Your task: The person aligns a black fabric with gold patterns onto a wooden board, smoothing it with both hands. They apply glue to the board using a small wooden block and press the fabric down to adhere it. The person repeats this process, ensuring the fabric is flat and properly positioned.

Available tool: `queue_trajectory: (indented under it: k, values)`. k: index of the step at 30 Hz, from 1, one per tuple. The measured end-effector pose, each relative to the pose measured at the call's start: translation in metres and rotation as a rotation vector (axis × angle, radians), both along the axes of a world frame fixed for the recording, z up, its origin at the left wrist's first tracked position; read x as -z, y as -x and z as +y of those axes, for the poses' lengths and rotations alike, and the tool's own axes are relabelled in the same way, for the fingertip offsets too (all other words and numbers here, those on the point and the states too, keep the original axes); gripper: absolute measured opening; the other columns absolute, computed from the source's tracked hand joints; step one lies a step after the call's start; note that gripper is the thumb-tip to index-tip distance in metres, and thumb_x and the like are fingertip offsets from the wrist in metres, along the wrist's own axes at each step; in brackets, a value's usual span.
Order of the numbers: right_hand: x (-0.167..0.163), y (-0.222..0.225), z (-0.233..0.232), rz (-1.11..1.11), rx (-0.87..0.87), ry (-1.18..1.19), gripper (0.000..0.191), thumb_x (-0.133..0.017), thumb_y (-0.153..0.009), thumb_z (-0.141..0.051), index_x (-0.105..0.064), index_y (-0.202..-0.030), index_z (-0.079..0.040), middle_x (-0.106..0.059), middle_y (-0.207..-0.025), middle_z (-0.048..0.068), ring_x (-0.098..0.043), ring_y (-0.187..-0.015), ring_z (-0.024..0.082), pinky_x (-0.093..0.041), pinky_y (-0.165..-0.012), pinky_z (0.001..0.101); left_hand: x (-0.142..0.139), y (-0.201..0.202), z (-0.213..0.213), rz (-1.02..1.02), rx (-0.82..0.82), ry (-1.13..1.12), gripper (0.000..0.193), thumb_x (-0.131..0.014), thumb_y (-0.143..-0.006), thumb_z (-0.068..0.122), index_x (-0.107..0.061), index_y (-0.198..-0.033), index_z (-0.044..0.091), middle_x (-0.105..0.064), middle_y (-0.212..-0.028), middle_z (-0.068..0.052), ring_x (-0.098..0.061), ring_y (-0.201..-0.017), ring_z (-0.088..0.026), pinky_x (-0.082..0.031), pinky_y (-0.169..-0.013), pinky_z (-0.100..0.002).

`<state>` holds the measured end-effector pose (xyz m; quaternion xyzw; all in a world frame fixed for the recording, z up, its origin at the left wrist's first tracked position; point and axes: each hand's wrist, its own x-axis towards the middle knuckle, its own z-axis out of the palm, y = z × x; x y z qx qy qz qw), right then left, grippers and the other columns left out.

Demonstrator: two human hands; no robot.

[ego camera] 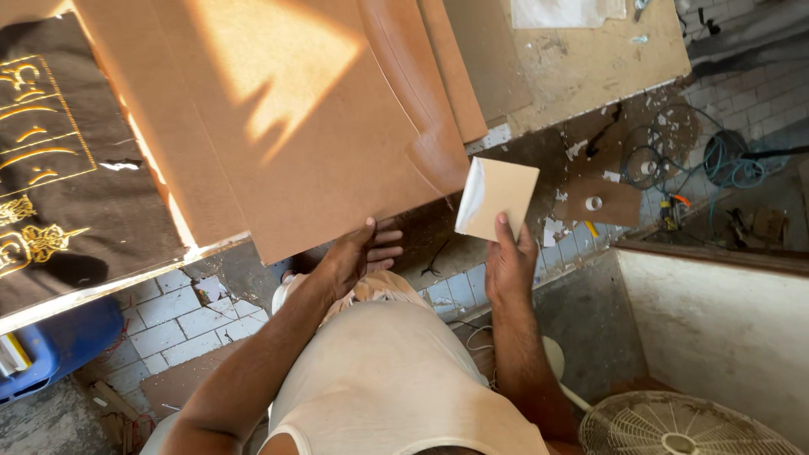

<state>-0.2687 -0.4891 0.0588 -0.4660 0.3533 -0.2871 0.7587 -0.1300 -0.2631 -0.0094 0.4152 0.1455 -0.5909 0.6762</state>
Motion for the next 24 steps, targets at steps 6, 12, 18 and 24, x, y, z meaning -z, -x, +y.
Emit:
queue_trajectory:
  k: [6, 12, 18, 24]
  values:
    - [0.019, -0.018, -0.012, 0.265, -0.140, 0.332, 0.026, -0.066, -0.105, -0.018, -0.070, -0.121, 0.002, -0.073, -0.109, 0.009, -0.066, -0.103, 0.017, -0.052, -0.094, 0.0344, -0.022, -0.040, 0.035, -1.031, 0.296, -0.247, 0.028, -0.065, -0.096, 0.024, -0.073, -0.119, 0.011, -0.080, -0.098, -0.004, -0.076, -0.070, -0.014, -0.063, -0.062, -0.030]
    - [0.051, -0.060, 0.006, 0.508, -0.221, 1.546, 0.043, -0.067, -0.090, -0.001, -0.074, -0.130, -0.014, -0.069, -0.128, 0.011, -0.061, -0.119, 0.030, -0.045, -0.101, 0.0440, -0.018, -0.171, 0.120, -1.965, 0.564, -0.929, 0.074, -0.075, -0.089, 0.030, -0.048, -0.156, 0.012, -0.044, -0.168, -0.014, -0.033, -0.155, -0.042, -0.029, -0.116, -0.065]
    - [0.058, -0.013, 0.089, 0.394, -0.405, 1.777, 0.035, -0.067, -0.093, -0.007, -0.073, -0.127, -0.015, -0.061, -0.136, 0.015, -0.058, -0.120, 0.033, -0.044, -0.104, 0.0538, 0.008, -0.182, 0.142, -1.937, 0.550, -0.831, 0.072, -0.065, -0.100, 0.046, -0.046, -0.159, 0.010, -0.042, -0.168, -0.014, -0.029, -0.157, -0.041, -0.016, -0.119, -0.075]
    - [0.033, -0.059, 0.022, 0.699, -0.199, 1.538, 0.012, -0.064, -0.101, -0.008, -0.070, -0.110, -0.004, -0.073, -0.105, 0.013, -0.065, -0.089, 0.032, -0.049, -0.081, 0.0473, 0.016, -0.187, 0.156, -2.087, 0.455, -0.783, 0.079, -0.063, -0.104, 0.056, -0.047, -0.160, 0.002, -0.039, -0.167, -0.029, -0.033, -0.156, -0.047, -0.021, -0.117, -0.074]
